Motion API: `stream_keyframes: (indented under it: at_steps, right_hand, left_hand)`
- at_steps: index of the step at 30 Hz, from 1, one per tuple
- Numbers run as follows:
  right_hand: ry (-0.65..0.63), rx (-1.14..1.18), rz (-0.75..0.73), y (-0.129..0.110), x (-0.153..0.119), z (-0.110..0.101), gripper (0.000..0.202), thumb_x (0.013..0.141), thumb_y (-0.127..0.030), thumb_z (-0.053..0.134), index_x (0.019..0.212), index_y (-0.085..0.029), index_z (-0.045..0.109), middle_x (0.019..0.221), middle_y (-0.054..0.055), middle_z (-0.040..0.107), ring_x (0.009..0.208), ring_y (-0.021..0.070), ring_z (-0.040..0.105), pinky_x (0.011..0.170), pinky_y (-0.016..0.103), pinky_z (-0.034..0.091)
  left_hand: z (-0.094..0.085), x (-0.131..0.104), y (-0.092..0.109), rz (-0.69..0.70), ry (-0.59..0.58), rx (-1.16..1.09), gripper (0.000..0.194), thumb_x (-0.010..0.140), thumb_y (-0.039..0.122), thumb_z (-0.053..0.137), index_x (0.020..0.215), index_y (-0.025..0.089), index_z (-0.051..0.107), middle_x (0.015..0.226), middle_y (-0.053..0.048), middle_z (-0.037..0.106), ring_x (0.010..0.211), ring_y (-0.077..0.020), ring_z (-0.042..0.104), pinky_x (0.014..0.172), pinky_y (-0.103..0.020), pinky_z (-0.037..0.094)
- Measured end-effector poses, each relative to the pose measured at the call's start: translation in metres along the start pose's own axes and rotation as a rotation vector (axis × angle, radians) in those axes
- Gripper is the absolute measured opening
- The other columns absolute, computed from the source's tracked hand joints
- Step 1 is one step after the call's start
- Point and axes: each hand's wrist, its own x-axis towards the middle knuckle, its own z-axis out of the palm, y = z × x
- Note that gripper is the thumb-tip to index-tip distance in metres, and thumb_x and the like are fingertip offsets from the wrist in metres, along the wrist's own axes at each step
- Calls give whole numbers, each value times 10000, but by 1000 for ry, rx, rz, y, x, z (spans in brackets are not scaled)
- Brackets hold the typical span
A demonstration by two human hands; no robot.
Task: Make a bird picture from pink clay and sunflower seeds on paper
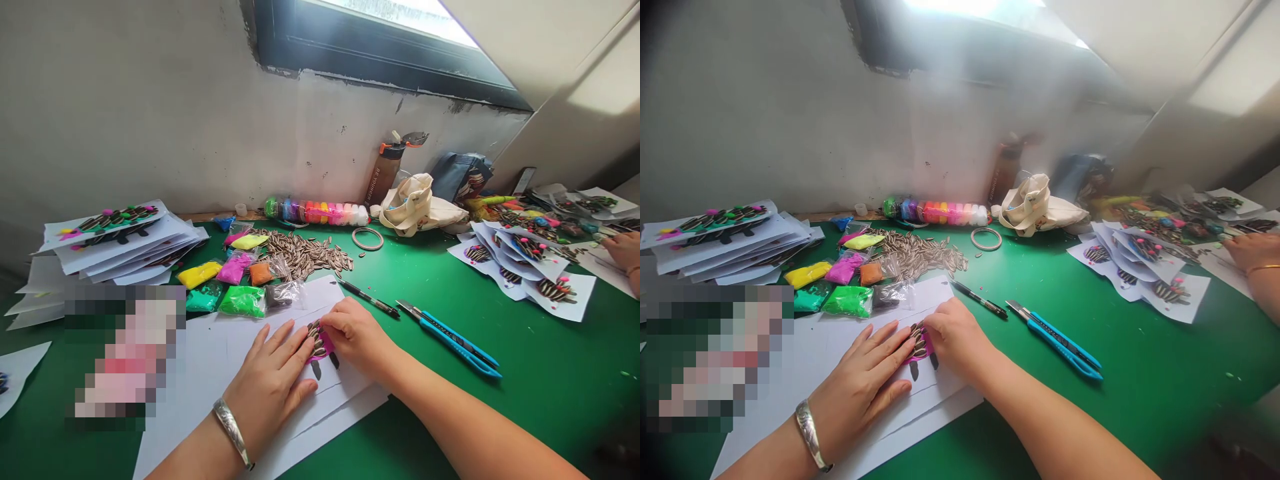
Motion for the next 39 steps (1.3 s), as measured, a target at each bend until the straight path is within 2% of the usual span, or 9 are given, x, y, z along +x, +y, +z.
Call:
stream_keyframes:
  at_steps: [8, 13, 18, 30, 35, 39]
  right_hand:
    - [-28, -34, -18, 1, 0, 2, 217, 860, -89, 531, 763, -195, 693, 703, 27, 593, 740, 156, 499, 686, 246, 390]
    - [37, -137, 45, 3, -4, -6, 141, 840, -126, 585, 776, -194, 691, 719, 23, 611, 721, 156, 481, 700, 272, 358]
    - [-15, -175, 67, 1, -4, -5, 157, 838, -136, 599, 712, -188, 679, 684, 19, 597, 698, 148, 471, 669, 261, 336]
    - [-39, -211, 54, -1, -2, 1, 226, 856, -153, 577, 634, -171, 620, 652, 12, 567, 677, 133, 455, 665, 257, 313]
    - [18, -191, 98, 8, 2, -13, 163, 843, -130, 584, 718, -194, 666, 702, 9, 606, 729, 146, 485, 698, 264, 314]
    - [51, -266, 167, 21, 17, -29, 165, 876, -154, 554, 813, -215, 695, 785, 15, 644, 788, 155, 509, 713, 262, 315]
  left_hand:
    - [0, 1, 1, -11, 6, -2, 429, 909, 314, 539, 1324, 205, 527, 1322, -93, 576, 1279, -306, 454, 1084, -550, 304]
    - [0, 1, 1, -6, 16, -2, 427, 900, 307, 549, 1313, 199, 538, 1319, -92, 578, 1264, -312, 470, 1076, -553, 320]
    - [-2, 3, 2, -6, 23, -5, 418, 891, 296, 560, 1294, 185, 554, 1301, -98, 591, 1241, -316, 494, 1067, -558, 333]
    - [1, 0, 1, -1, 12, 9, 428, 897, 302, 555, 1309, 187, 537, 1317, -92, 580, 1258, -313, 474, 1074, -552, 320]
    - [5, -2, -2, 11, 17, 41, 442, 903, 299, 536, 1332, 195, 508, 1353, -84, 548, 1263, -320, 463, 1054, -576, 336]
    - [9, -3, -1, -8, 14, 60, 501, 903, 294, 525, 1390, 221, 434, 1404, -83, 493, 1275, -332, 448, 1022, -592, 371]
